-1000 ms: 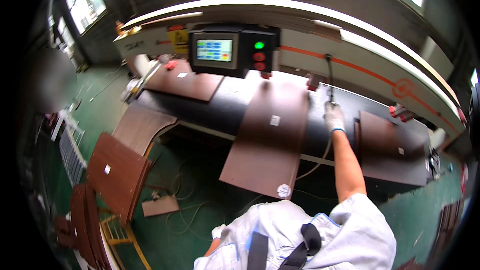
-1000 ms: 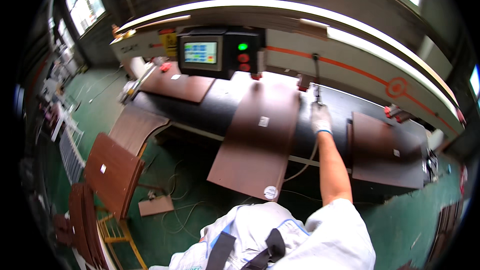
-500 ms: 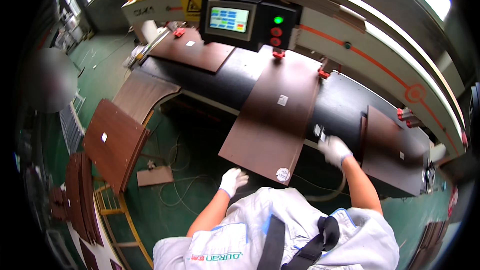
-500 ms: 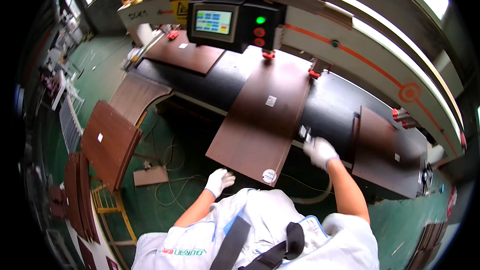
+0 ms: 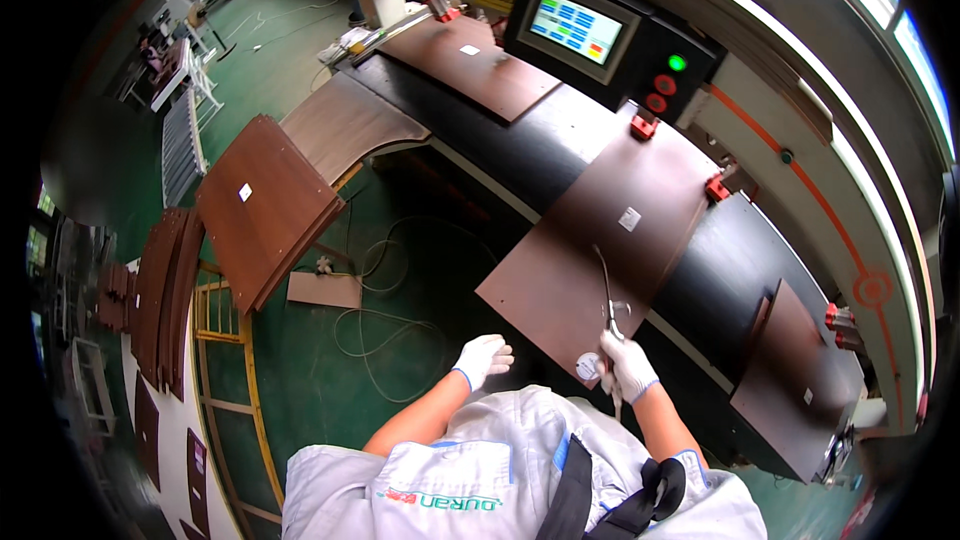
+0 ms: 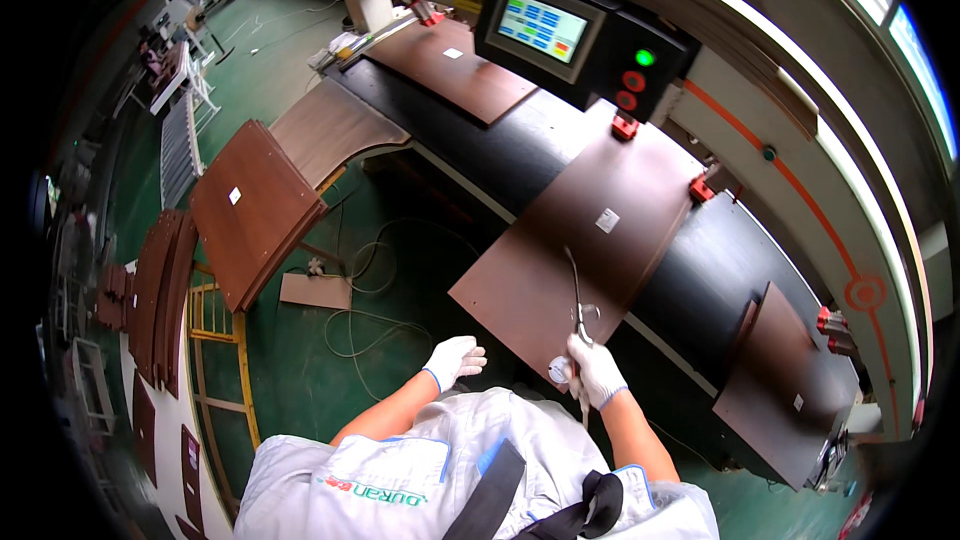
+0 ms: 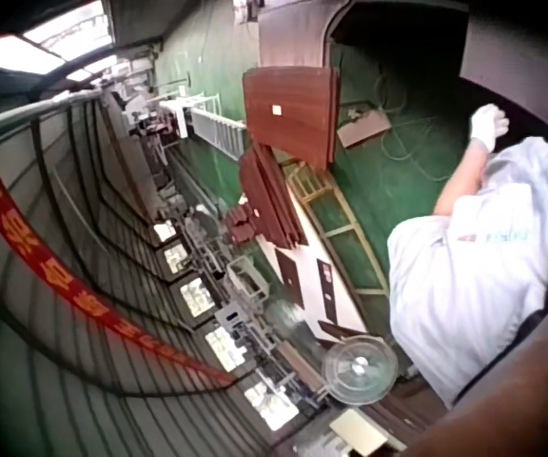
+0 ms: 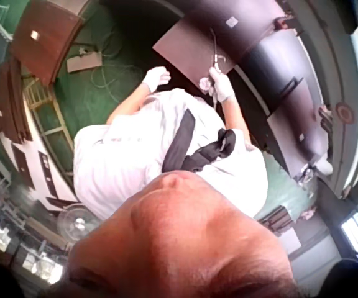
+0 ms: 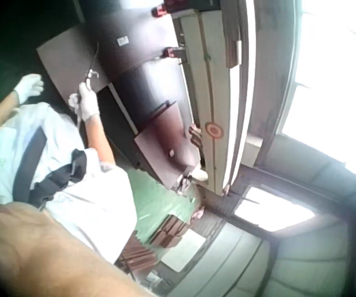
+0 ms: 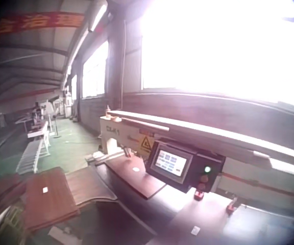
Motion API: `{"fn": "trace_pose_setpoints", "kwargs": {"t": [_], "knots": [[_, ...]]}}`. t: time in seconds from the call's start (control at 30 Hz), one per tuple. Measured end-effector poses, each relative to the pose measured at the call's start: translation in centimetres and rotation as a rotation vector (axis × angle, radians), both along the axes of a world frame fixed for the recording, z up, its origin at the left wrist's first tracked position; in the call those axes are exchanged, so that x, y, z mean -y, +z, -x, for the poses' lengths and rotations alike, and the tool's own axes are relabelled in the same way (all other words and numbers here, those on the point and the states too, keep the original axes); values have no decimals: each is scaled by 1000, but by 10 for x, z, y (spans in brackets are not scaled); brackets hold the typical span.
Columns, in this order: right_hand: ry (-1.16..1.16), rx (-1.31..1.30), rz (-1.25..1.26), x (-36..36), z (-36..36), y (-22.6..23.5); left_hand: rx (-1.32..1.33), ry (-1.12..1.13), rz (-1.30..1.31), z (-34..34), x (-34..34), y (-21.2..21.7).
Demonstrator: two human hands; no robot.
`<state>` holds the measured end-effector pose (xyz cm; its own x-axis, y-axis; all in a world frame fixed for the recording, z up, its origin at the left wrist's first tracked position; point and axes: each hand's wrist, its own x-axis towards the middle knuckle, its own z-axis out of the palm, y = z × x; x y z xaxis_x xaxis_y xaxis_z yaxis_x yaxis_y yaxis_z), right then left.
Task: The person picks up wooden panels from a stack, uses an air duster to clean the surfaces and edges, and feeds the panels into a processing machine one at a time.
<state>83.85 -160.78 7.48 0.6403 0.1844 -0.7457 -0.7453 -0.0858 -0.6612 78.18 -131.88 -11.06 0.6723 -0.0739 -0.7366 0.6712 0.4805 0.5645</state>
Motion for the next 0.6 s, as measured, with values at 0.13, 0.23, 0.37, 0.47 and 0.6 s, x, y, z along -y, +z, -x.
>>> {"fn": "trace_pose_setpoints", "kwargs": {"t": [0.13,0.23,0.37,0.47,0.6], "knots": [[143,13,-33,-74,-45,3,-89,112,-7,20,-61,-15],[118,46,143,-136,-67,13,-50,168,-29,25,-125,-11],[341,287,305,-206,-127,-28,412,212,159,68,-250,-65],[296,674,630,-253,-194,-62,300,487,476,97,-320,-101],[240,566,778,-277,-291,-48,-41,548,-1,75,-339,-39]]}}
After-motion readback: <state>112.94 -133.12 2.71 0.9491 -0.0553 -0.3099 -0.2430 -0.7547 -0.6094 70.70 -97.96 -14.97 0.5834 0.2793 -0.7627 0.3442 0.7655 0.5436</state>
